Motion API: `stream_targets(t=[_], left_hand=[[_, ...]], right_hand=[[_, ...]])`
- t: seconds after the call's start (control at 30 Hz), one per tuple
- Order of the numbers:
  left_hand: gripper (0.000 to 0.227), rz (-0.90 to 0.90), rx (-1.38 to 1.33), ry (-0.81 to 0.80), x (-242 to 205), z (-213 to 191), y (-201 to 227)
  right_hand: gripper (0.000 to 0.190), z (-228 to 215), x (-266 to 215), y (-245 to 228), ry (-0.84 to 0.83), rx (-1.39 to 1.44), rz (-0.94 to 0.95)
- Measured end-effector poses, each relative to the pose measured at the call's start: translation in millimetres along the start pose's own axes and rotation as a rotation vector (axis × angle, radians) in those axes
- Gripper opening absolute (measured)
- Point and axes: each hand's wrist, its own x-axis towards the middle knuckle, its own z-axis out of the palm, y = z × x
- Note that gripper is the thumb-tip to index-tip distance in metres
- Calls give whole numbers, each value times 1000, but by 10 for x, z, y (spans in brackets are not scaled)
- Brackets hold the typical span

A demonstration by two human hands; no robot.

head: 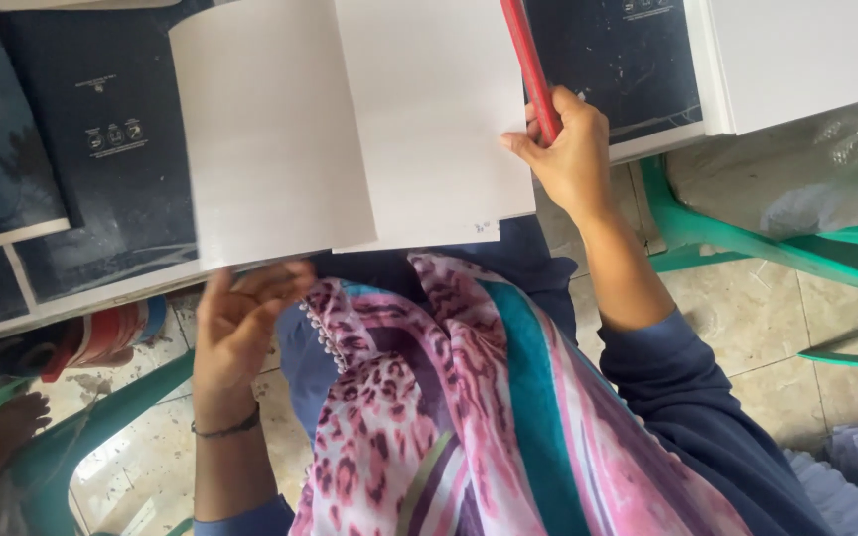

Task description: The person inserts a stack of white papers into a dark blue book cover, closes the cover, and places the assembled book on a pile. This process is repeated multiple times with new covers and paper stacks.

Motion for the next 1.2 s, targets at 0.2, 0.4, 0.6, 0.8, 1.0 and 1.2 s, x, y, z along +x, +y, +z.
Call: stream_targets(t=[0.2,0.4,0.6,0.8,1.0,1.2], left_hand=[[79,280,-89,264,461,273,-62],[46,352,924,84,1004,1118,-156],[61,426,1528,17,1073,1215,-367],[46,722,1500,-56,730,1339,-808],[28,816,1413,24,695,1306,-1289],[42,743,1418,-82,632,1352,-738]], right_hand=[[39,168,-43,-241,-2,6,-91],[32,133,-56,-363,-83,79,-80],[50,22,-347,-286,-174,-83,-48],[34,-320,-127,-335,-97,-259,-339],[37,44,-58,-1353,-138,-277,-569],[56,569,844,-1366,-507,-282,-586]])
